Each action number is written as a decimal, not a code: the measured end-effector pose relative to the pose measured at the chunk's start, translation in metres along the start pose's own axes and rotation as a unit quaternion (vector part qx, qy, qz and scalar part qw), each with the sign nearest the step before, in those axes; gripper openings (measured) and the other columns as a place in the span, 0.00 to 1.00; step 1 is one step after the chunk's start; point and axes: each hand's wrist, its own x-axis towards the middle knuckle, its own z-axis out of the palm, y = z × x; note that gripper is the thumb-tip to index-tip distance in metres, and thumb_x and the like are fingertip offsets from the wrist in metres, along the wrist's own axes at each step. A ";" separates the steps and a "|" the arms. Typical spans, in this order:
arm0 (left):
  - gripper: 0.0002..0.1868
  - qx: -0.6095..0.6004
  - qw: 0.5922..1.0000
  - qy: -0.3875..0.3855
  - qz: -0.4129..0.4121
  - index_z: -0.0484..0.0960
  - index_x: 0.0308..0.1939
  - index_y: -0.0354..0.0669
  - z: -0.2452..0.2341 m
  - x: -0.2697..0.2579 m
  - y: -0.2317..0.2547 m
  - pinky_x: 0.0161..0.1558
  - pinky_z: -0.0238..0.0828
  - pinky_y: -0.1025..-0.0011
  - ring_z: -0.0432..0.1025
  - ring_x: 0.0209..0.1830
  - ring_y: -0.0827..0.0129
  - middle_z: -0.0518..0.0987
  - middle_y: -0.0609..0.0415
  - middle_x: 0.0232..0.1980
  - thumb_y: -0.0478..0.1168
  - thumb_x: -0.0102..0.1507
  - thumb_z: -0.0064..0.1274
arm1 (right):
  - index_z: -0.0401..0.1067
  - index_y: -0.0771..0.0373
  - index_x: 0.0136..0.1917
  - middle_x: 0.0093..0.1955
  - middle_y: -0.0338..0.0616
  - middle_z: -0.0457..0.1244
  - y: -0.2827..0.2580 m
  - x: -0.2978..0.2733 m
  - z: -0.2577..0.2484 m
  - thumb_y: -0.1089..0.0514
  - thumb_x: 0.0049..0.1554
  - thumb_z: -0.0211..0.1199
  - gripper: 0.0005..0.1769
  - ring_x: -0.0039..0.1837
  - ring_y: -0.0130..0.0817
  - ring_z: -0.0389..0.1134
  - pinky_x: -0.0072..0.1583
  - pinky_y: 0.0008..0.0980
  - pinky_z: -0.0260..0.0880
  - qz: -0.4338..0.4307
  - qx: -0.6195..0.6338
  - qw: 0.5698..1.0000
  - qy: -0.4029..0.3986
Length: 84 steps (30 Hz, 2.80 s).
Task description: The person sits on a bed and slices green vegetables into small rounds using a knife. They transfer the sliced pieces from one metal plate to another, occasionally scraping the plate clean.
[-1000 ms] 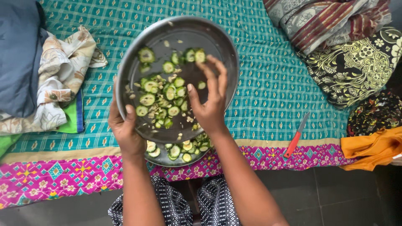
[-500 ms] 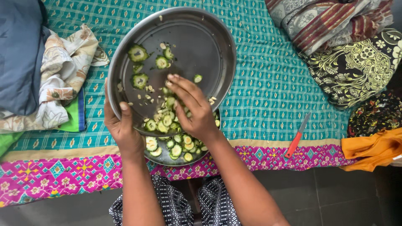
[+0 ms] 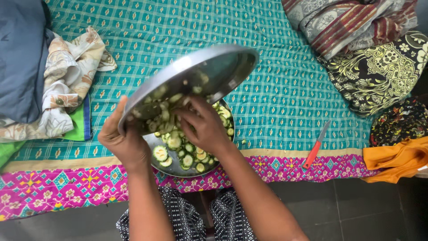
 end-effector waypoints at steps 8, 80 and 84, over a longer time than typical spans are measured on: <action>0.14 -0.052 0.998 0.017 0.023 0.85 0.56 0.29 -0.010 0.001 0.005 0.55 0.76 0.75 0.81 0.47 0.70 0.86 0.46 0.51 0.30 0.68 0.63 | 0.78 0.60 0.48 0.54 0.44 0.67 0.015 -0.010 -0.010 0.73 0.48 0.60 0.17 0.58 0.43 0.71 0.58 0.39 0.75 0.040 -0.004 0.998 0.044; 0.09 0.087 0.989 0.058 0.108 0.69 0.60 0.36 0.021 -0.014 0.030 0.56 0.71 0.74 0.73 0.50 0.74 0.77 0.50 0.52 0.36 0.78 0.46 | 0.78 0.63 0.51 0.51 0.48 0.68 0.005 -0.008 -0.001 0.61 0.55 0.68 0.09 0.58 0.47 0.68 0.61 0.44 0.68 0.122 0.041 0.982 -0.141; 0.10 0.214 0.955 0.064 0.198 0.75 0.54 0.31 0.021 -0.015 0.034 0.54 0.73 0.70 0.73 0.54 0.71 0.71 0.50 0.56 0.34 0.74 0.42 | 0.78 0.60 0.55 0.53 0.46 0.68 -0.004 -0.014 -0.002 0.61 0.60 0.64 0.09 0.56 0.42 0.71 0.59 0.40 0.71 0.219 0.060 0.967 -0.118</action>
